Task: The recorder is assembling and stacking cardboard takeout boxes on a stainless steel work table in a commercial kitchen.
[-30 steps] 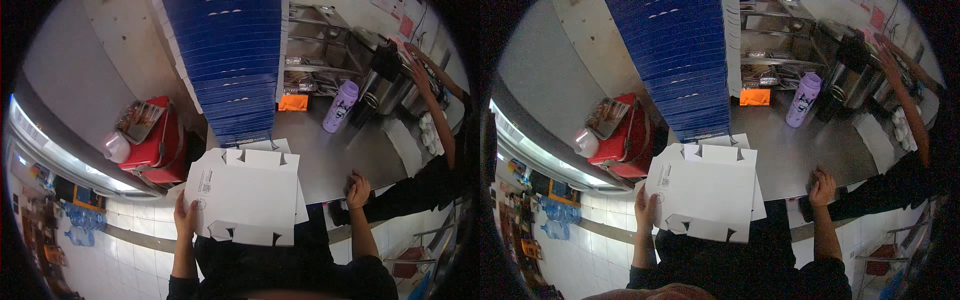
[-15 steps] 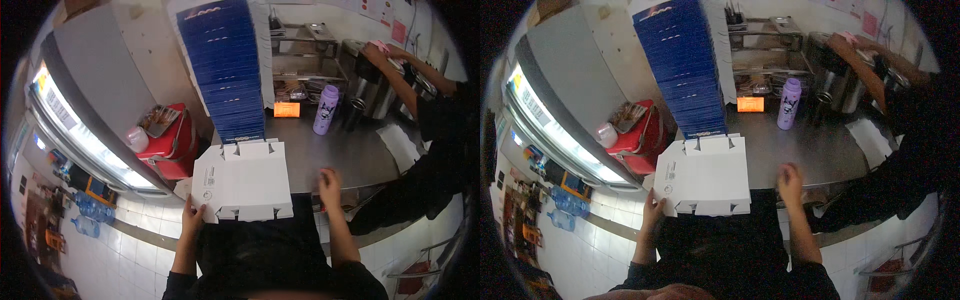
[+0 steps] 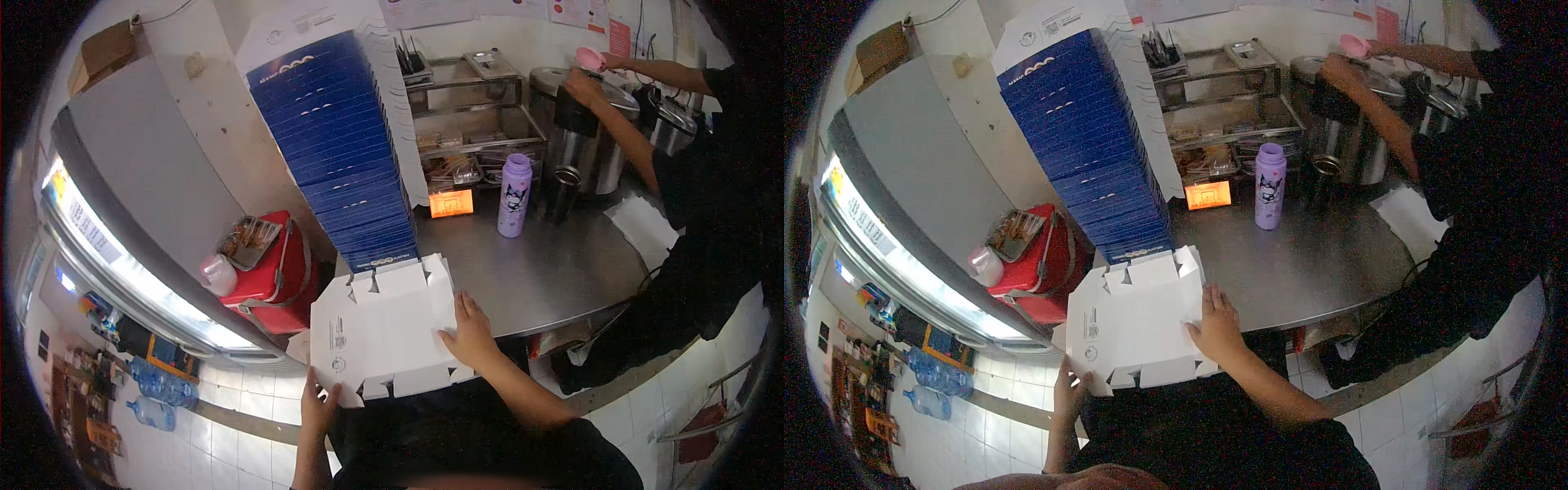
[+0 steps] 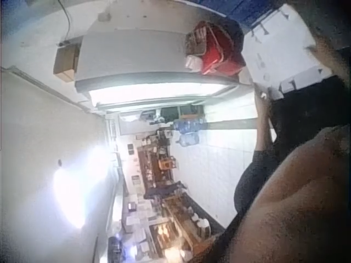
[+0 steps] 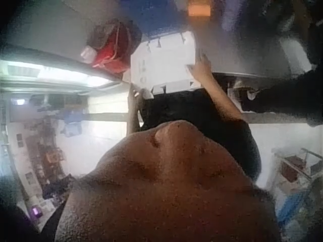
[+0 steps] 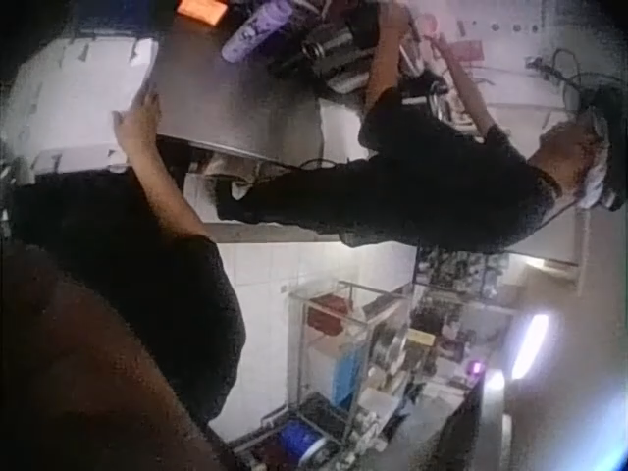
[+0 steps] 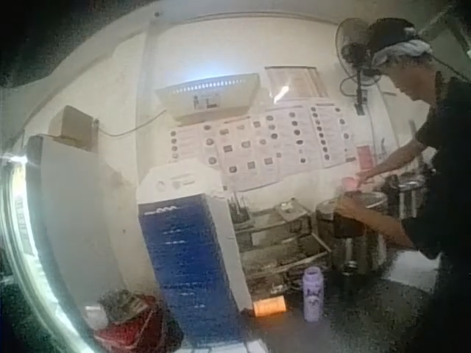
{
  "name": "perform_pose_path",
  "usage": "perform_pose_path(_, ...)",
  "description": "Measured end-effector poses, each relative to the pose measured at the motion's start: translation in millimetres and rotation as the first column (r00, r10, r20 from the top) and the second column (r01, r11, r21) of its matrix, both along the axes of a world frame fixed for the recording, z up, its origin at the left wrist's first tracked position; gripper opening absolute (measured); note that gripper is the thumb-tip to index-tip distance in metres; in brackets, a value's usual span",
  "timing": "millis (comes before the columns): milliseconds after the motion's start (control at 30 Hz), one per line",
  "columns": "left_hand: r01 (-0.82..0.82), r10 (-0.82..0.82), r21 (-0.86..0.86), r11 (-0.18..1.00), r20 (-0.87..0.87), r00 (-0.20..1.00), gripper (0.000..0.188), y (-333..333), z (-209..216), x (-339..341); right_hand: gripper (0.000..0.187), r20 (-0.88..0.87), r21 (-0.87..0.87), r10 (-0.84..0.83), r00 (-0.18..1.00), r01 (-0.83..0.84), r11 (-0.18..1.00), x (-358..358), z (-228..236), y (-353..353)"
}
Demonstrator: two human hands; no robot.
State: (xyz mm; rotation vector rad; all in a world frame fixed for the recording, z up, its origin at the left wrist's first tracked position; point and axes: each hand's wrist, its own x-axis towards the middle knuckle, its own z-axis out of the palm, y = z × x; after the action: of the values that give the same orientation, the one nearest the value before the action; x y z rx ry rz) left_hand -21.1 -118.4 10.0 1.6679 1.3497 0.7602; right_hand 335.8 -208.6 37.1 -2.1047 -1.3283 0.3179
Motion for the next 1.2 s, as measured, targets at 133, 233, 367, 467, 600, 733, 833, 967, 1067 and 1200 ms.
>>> perform_pose_path(133, 0.012, -0.007, 0.07, 0.997, -0.073, 0.997, 0.078, 5.4, 1.7, -6.2, 0.06, -0.141, 0.173, 0.107, 0.984, -0.082, 0.982, 12.4, 0.7, 12.6)
perform_pose_path(233, -0.014, 0.018, 0.039, 0.999, -0.115, 0.993, 0.068, 7.0, 8.9, -7.8, 0.049, -0.529, 0.191, 0.104, 0.842, -0.001, 0.982, 24.9, 8.7, 34.0)
perform_pose_path(367, -0.156, 0.165, 0.318, 0.935, 0.0, 0.986, 0.053, 1.5, 36.3, -2.3, 0.042, -0.681, 0.418, 0.298, 0.669, 0.021, 0.908, 23.0, 46.2, 31.1)
perform_pose_path(467, -0.119, 0.029, 0.33, 0.936, 0.266, 0.963, 0.058, -4.8, 76.5, 8.1, 0.034, -0.596, 0.529, 0.456, 0.661, -0.105, 0.842, 9.0, 87.5, -0.8)
perform_pose_path(600, 0.379, -0.077, -0.033, 0.925, 0.96, 0.271, 0.089, -39.2, 137.5, 35.9, 0.026, 0.455, 0.558, 0.627, 0.633, -0.751, 0.354, -10.9, 125.5, -12.8)
perform_pose_path(733, 0.21, 0.064, -0.19, 0.959, 0.868, 0.493, 0.067, -47.2, 173.8, 70.4, 0.03, 0.625, 0.573, 0.451, 0.637, -0.767, 0.289, -33.3, 132.5, -11.2)
perform_pose_path(833, 0.218, -0.023, -0.088, 0.972, 0.887, 0.461, 0.055, -48.6, 171.6, 86.5, 0.037, 0.167, 0.726, 0.688, 0.706, -0.56, 0.399, -53.1, 124.7, -15.3)
perform_pose_path(967, 0.158, 0.07, -0.13, 0.979, 0.938, 0.341, 0.039, -49.6, 154.5, 91.0, 0.037, -0.378, 0.772, 0.711, 0.593, -0.221, 0.596, -66.4, 111.0, -26.0)
perform_pose_path(1067, 0.022, 0.092, -0.123, 0.992, 0.833, 0.546, 0.03, -58.3, 143.1, 96.9, 0.031, 0.182, 0.746, 0.576, 0.797, -0.494, 0.447, -54.0, 107.0, -28.9)
perform_pose_path(1200, -0.026, -0.031, 0.056, 0.998, 0.821, 0.569, 0.037, -68.8, 140.7, 104.5, 0.035, 0.441, 0.617, 0.558, 0.703, -0.689, 0.381, -32.2, 114.5, -29.0)
